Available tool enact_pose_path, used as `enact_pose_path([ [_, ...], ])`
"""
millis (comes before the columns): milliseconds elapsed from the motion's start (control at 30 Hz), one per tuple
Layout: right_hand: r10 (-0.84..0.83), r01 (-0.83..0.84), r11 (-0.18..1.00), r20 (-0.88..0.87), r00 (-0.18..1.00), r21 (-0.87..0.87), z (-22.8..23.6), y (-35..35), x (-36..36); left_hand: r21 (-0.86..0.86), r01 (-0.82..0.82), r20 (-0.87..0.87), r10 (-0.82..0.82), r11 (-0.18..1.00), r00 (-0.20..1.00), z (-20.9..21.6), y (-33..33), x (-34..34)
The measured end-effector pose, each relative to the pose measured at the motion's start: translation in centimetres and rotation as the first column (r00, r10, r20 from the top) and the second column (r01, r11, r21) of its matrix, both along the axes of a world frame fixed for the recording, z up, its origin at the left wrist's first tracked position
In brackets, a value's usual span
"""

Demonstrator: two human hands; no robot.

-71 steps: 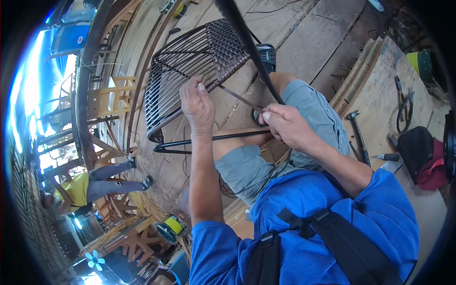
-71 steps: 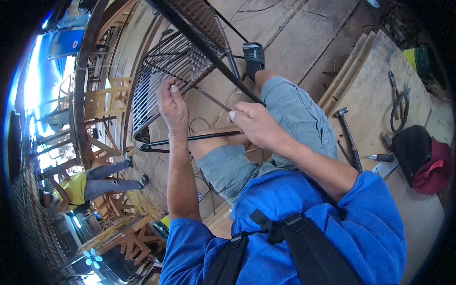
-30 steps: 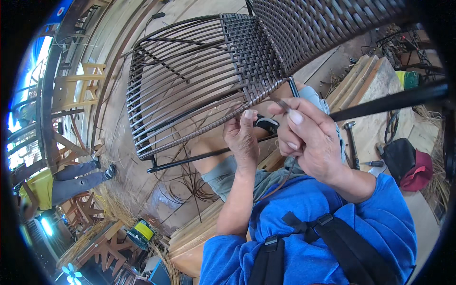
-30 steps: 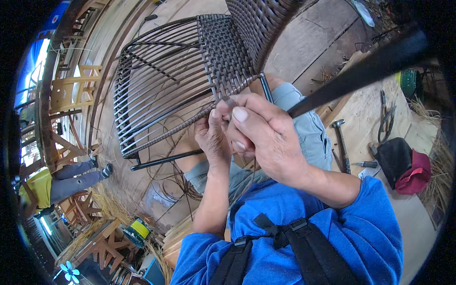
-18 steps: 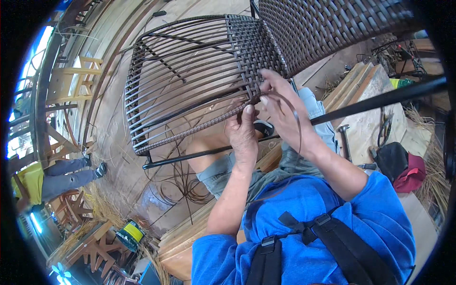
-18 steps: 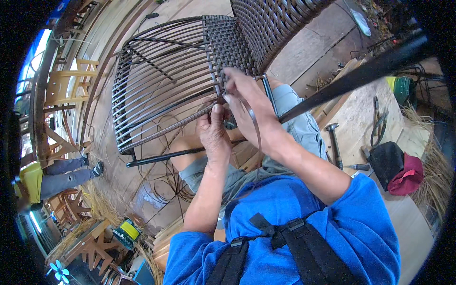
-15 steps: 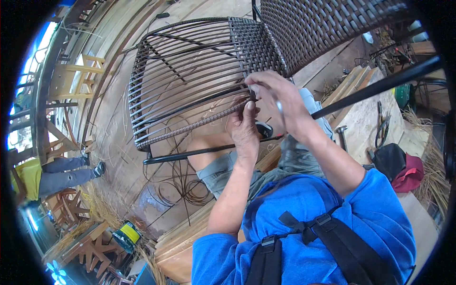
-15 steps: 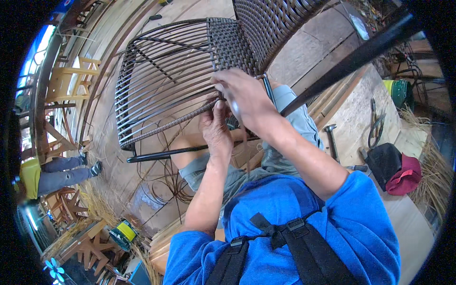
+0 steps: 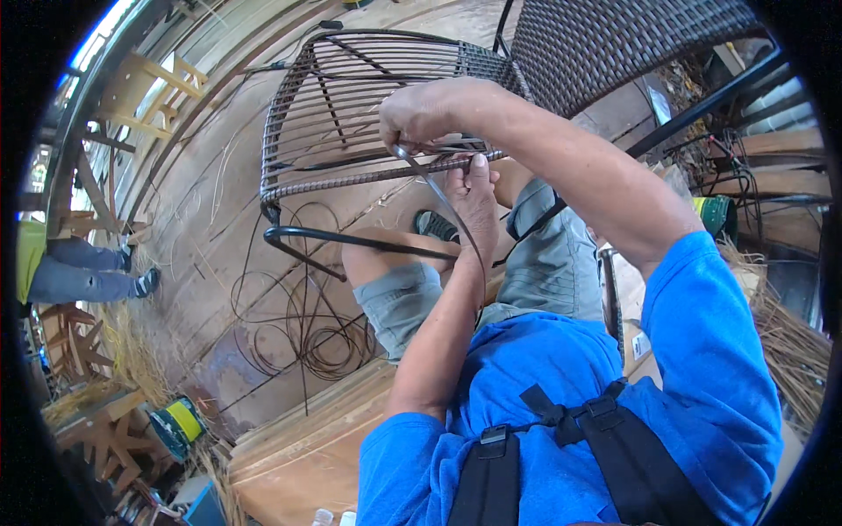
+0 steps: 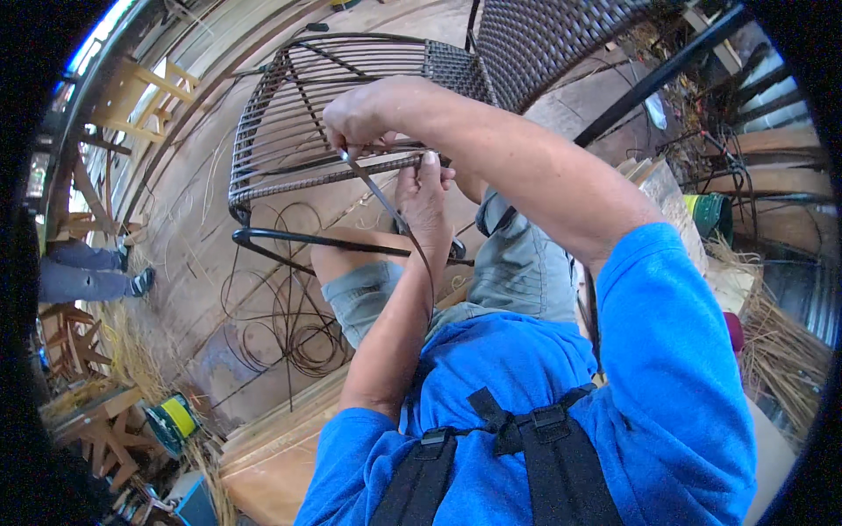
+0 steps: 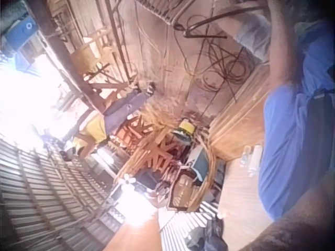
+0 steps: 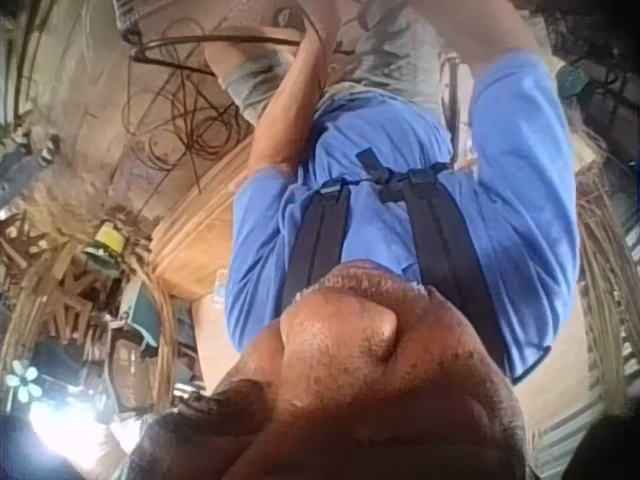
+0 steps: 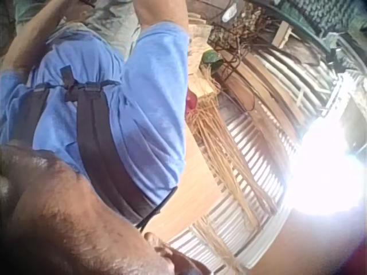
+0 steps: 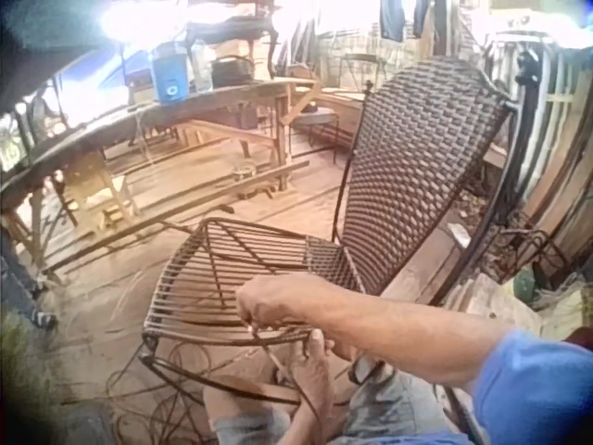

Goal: The recorder is weaving synthetic rattan strips onto the metal frame of a chair.

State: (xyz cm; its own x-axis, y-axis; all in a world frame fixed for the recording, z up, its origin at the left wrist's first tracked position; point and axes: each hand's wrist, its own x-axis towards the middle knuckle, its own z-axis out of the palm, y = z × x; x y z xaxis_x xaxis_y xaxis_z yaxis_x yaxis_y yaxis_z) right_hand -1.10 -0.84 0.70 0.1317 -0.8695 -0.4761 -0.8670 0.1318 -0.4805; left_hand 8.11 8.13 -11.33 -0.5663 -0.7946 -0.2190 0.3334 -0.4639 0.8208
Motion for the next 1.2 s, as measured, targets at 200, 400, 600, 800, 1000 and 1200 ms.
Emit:
enact_pose_path([
  [200, 0.080, -0.080, 0.992, -0.007, 0.997, -0.102, -0.3, 0.2, 0.5, -0.025, 0.027, -0.031, -0.028, 0.999, 0.999, -0.1, 0.0, 0.0],
  [400, 0.020, 0.014, 0.981, 0.174, 0.985, -0.193, -0.9, 1.2, 0.5, -0.059, 0.042, 0.020, -0.041, 0.997, 0.999, -0.5, -0.1, 0.0],
  [600, 0.067, -0.049, 0.899, 0.027, 0.997, -0.436, -2.5, 1.9, 0.7, 0.022, -0.084, -0.054, 0.085, 0.996, 0.995, 0.0, 0.7, -1.6],
  [800, -0.167, 0.240, 0.862, 0.196, 0.966, -0.446, -2.7, 1.9, 2.9, -0.147, -0.247, -0.077, 0.237, 0.958, 0.968, -4.3, 0.5, -3.3],
  [1000, -0.160, 0.214, 0.946, 0.224, 0.961, -0.245, -2.1, 1.1, 1.9, 0.113, -0.255, -0.056, 0.262, 0.960, 0.963, 0.9, 1.7, -2.9],
  [1200, -0.114, 0.048, 0.855, -0.098, 0.989, -0.516, -3.2, 0.9, 1.9, -0.469, -0.166, 0.227, 0.300, 0.867, 0.926, -2.2, 1.7, -3.7],
])
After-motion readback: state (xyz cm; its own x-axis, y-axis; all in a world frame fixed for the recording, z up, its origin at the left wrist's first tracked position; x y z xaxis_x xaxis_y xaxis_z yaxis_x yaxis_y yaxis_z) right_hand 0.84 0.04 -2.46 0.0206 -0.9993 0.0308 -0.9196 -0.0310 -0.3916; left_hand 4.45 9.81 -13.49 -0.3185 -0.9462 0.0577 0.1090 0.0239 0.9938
